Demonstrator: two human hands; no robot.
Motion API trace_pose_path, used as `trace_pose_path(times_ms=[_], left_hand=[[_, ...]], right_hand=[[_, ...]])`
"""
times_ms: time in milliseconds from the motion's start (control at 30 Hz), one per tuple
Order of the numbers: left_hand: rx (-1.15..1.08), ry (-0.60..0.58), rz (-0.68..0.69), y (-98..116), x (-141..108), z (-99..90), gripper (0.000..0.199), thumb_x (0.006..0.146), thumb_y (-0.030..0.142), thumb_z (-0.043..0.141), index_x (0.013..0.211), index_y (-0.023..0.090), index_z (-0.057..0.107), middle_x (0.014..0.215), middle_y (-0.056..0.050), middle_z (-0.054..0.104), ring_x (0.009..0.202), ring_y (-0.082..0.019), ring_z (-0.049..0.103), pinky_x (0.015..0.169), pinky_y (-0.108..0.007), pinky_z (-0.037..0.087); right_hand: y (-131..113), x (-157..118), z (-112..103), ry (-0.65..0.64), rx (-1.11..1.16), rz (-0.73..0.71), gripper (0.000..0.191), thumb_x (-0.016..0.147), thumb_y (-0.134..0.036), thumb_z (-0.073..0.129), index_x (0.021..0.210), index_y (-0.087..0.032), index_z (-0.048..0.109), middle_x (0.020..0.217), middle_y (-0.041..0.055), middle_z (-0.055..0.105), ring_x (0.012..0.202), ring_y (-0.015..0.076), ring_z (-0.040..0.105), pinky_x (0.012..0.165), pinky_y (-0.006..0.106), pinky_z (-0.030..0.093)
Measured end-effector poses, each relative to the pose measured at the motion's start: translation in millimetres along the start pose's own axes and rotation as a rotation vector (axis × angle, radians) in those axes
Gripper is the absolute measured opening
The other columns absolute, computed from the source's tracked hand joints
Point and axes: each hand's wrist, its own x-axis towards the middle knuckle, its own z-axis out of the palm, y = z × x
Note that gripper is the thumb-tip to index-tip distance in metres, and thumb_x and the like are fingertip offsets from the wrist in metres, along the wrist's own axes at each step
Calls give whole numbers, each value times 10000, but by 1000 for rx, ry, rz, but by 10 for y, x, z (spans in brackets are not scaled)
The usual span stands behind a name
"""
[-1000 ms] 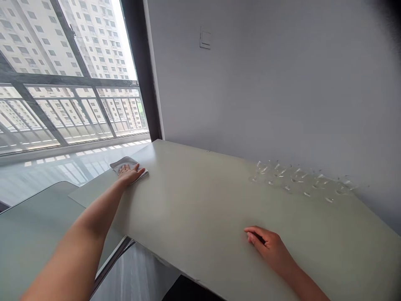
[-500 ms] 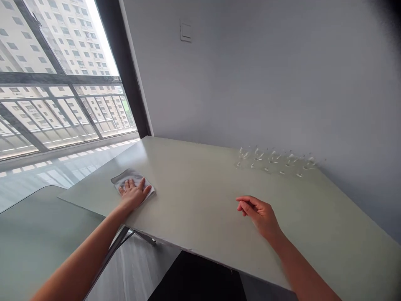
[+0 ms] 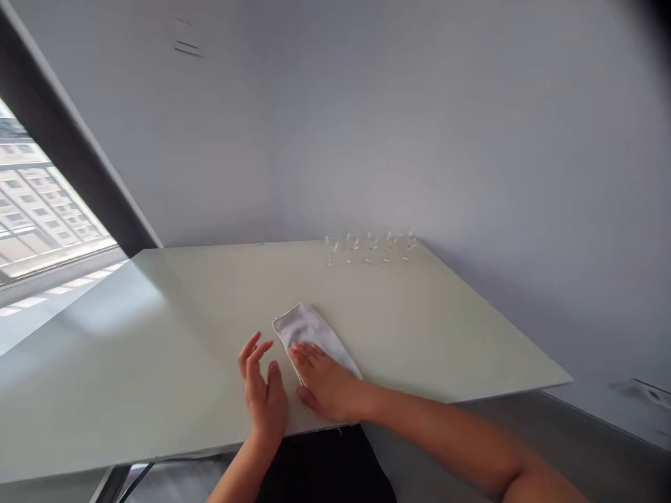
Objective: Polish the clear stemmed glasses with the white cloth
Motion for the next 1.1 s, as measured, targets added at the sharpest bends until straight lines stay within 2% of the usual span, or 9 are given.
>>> trace_pose_path(times_ms=[133,300,400,500,600,733,867,1000,1100], left_hand=[[-26,15,-20,-3,28,-60,248,805,267,440,1047,233,486,1243,-78,433,1135,-221,437,927,-426,365],[-74,7,-41,6,-10,-5,256,785,281,475,1037,243,494,1212,-76,456,1125,-222,443,908,-419,379],[-121,-1,-64,-17,-8,5,252,773,284,495,1021,242,502,1199,-73,472,1116,-223,452,902,-415,388],[-177,-24,-114,-38,2,5,253,768,292,505,1015,241,505,1197,-65,484,1115,-222,459,910,-416,392],[-202,-54,-166,-40,8,6,256,761,300,519,1010,240,511,1199,-58,490,1112,-223,468,930,-421,384],[-242,-73,-188,-41,14,8,262,764,314,524,1011,229,518,1184,-59,496,1110,-231,470,933,-429,383],[-242,-101,-204,-59,16,9,257,770,324,521,1012,236,518,1180,-53,497,1100,-225,472,923,-417,395],[-247,-129,-197,-94,5,12,248,777,338,511,1002,234,522,1172,-59,493,1103,-226,460,916,-405,400],[-244,-159,-196,-118,-8,20,241,781,336,506,999,234,522,1177,-61,485,1104,-226,455,917,-404,397]], right_hand=[[333,61,-40,-141,-48,18,692,867,-523,315,1374,-58,240,1457,156,136,1341,271,62,1093,429,110],[1120,-48,-367,-110,-100,272,706,877,-562,198,1407,-98,143,1458,118,158,1340,261,86,1082,451,87],[1658,-398,-621,-39,-196,409,594,909,-497,161,1386,-155,250,1447,75,224,1333,218,155,1077,399,146],[2113,-928,-893,69,-372,681,523,916,-458,204,1339,-194,362,1408,33,327,1307,189,245,1051,325,226],[2354,-1504,-1144,136,-446,862,487,920,-373,220,1301,-149,424,1378,83,374,1270,249,308,1012,387,276],[2303,-2113,-1298,236,-534,1077,463,897,-312,237,1233,-141,506,1286,126,472,1140,333,412,891,484,355],[2055,-2440,-1148,315,-672,1141,432,866,-309,296,1135,-147,593,1154,121,547,1001,295,473,870,422,377],[1777,-2481,-848,414,-732,1075,391,839,-322,351,1014,-163,662,1075,125,525,912,259,495,822,371,414],[1564,-2312,-662,502,-653,964,369,824,-319,380,929,-141,685,1095,139,457,859,227,518,801,351,434]])
